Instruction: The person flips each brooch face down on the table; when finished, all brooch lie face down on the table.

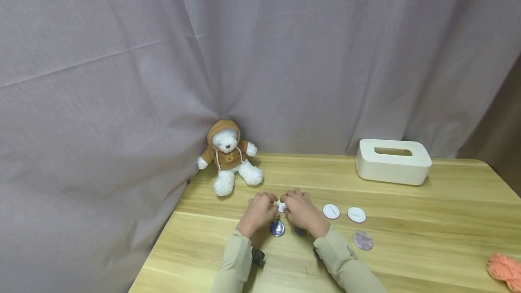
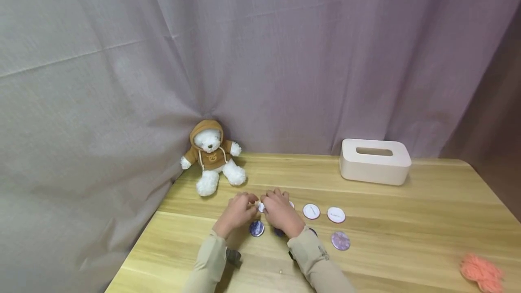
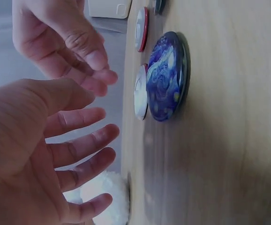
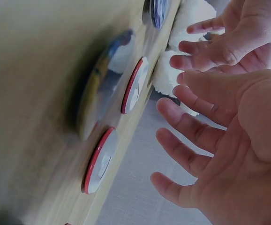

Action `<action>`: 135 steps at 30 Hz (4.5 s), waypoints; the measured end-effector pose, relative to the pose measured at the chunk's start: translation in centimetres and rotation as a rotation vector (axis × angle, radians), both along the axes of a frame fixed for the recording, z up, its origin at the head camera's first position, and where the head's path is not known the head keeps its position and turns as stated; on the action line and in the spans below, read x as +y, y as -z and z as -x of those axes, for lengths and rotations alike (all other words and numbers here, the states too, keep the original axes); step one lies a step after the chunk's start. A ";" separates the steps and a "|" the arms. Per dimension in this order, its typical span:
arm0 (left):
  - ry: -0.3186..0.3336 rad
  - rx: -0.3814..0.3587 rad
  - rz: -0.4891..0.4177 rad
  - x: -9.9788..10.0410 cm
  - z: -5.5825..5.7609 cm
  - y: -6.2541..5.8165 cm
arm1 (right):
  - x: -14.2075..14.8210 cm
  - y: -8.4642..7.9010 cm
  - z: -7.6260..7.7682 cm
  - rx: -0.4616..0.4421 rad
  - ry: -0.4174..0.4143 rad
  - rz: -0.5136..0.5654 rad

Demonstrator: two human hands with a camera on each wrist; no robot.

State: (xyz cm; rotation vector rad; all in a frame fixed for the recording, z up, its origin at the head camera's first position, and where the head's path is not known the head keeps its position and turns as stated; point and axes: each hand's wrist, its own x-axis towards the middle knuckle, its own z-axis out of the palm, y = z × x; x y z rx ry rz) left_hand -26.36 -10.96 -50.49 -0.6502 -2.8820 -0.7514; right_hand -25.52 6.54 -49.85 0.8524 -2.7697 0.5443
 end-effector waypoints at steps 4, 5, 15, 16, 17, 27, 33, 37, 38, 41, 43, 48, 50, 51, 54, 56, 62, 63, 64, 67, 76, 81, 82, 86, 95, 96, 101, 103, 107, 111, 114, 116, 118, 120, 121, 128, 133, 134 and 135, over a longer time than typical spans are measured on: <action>-0.003 -0.001 -0.011 -0.4 -0.3 -0.2 | 0.0 0.1 -0.4 0.002 -0.022 0.004; -0.002 -0.004 -0.016 -0.5 -0.4 -0.3 | 0.0 0.1 -0.5 -0.001 -0.024 0.002; 0.019 -0.055 -0.012 -1.6 -2.0 -0.2 | -0.4 0.2 -1.5 -0.052 -0.040 0.018; 0.022 -0.053 -0.011 -1.7 -2.2 -0.1 | -0.4 0.3 -1.6 -0.048 -0.044 0.019; 0.021 -0.052 -0.008 -1.7 -2.3 0.0 | -0.5 0.3 -1.7 -0.044 -0.046 0.022; 0.025 -0.054 -0.025 -2.1 -3.4 0.7 | -0.8 1.0 -2.5 -0.019 -0.060 -0.013; 0.016 -0.071 -0.012 -2.2 -3.8 0.8 | -0.9 1.2 -2.6 -0.003 -0.073 -0.028; 0.035 -0.082 -0.003 -2.3 -3.9 0.8 | -1.1 1.2 -2.7 -0.007 -0.079 -0.027; 0.039 -0.084 -0.001 -2.3 -3.9 0.8 | -1.1 1.2 -2.7 -0.006 -0.082 -0.025; 0.046 -0.094 -0.002 -2.3 -3.8 0.8 | -1.1 1.1 -2.7 0.002 -0.092 -0.017; 0.046 -0.101 -0.004 -2.3 -3.8 0.9 | -1.1 1.0 -2.7 0.003 -0.098 -0.012; 0.051 -0.072 -0.003 -2.3 -3.7 0.9 | -1.3 1.1 -2.5 -0.003 -0.110 0.001; 0.057 -0.054 -0.003 -2.3 -3.9 0.9 | -1.3 1.1 -2.6 -0.001 -0.115 0.007; 0.058 -0.049 -0.004 -2.3 -3.9 0.9 | -1.3 1.1 -2.6 0.003 -0.119 0.013; 0.061 -0.039 0.001 -2.2 -3.8 0.9 | -1.3 1.0 -2.7 0.008 -0.127 0.005; 0.062 -0.035 0.004 -2.2 -3.7 1.0 | -1.4 1.0 -2.7 0.004 -0.129 -0.003; 0.059 -0.031 0.015 -2.1 -3.8 1.1 | -1.5 0.8 -2.8 -0.016 -0.121 -0.011; 0.059 -0.030 0.018 -2.1 -3.8 1.1 | -1.5 0.8 -2.8 -0.013 -0.124 -0.009; 0.060 -0.026 0.020 -2.0 -3.8 1.1 | -1.5 0.8 -2.8 -0.008 -0.131 -0.002; 0.068 -0.011 0.028 -1.9 -3.9 1.2 | -1.4 0.7 -2.8 0.002 -0.148 0.017; 0.068 0.031 0.007 -2.1 -3.8 1.2 | -0.9 0.1 -2.7 -0.038 -0.168 0.055; 0.058 0.110 0.005 -2.2 -3.7 1.2 | -0.8 0.0 -2.7 0.012 -0.145 0.052; 0.055 0.129 0.011 -2.2 -3.6 1.2 | -0.9 0.0 -2.7 0.019 -0.138 0.057; 0.050 0.170 0.011 -2.3 -3.6 1.1 | -0.9 0.3 -2.6 0.011 -0.119 0.079; 0.051 0.189 0.011 -2.1 -3.6 0.7 | -0.9 0.2 -2.3 0.010 -0.125 0.139; 0.052 0.182 0.008 -2.0 -3.5 0.7 | -0.9 0.2 -2.3 0.012 -0.124 0.135; 0.039 0.098 -0.023 -1.7 -3.4 0.5 | -0.8 -0.1 -2.3 -0.012 -0.113 0.123; 0.032 0.067 -0.036 -1.6 -3.4 0.4 | -0.8 0.0 -2.4 -0.024 -0.111 0.119; 0.023 0.034 -0.041 -1.4 -3.5 0.5 | -0.7 0.1 -2.5 -0.039 -0.106 0.116; 0.016 0.019 -0.031 -1.2 -3.6 0.6 | -0.8 0.4 -2.5 -0.032 -0.099 0.111; 0.018 0.005 -0.025 -1.2 -3.7 0.6 | -0.9 0.5 -2.5 -0.017 -0.092 0.102; 0.022 0.007 -0.018 -1.2 -3.8 0.5 | -0.9 0.6 -2.5 -0.007 -0.086 0.094; 0.026 0.021 0.000 -1.2 -3.9 0.5 | -1.0 0.7 -2.5 0.006 -0.080 0.086; 0.028 0.036 0.011 -1.2 -3.8 0.5 | -1.2 0.6 -2.6 0.009 -0.072 0.074; 0.029 0.041 0.016 -1.2 -3.8 0.5 | -1.2 0.6 -2.6 0.007 -0.069 0.069; 0.010 0.027 0.042 -1.0 -3.8 0.6 | -1.5 0.6 -2.7 -0.002 -0.058 0.043; -0.017 -0.020 0.030 -0.8 -4.0 0.7 | -1.5 0.8 -2.6 0.007 -0.053 0.030; -0.021 -0.025 0.028 -0.8 -4.0 0.7 | -1.5 0.8 -2.6 0.009 -0.051 0.027; -0.024 -0.028 0.025 -0.8 -4.0 0.8 | -1.5 0.8 -2.5 0.010 -0.048 0.022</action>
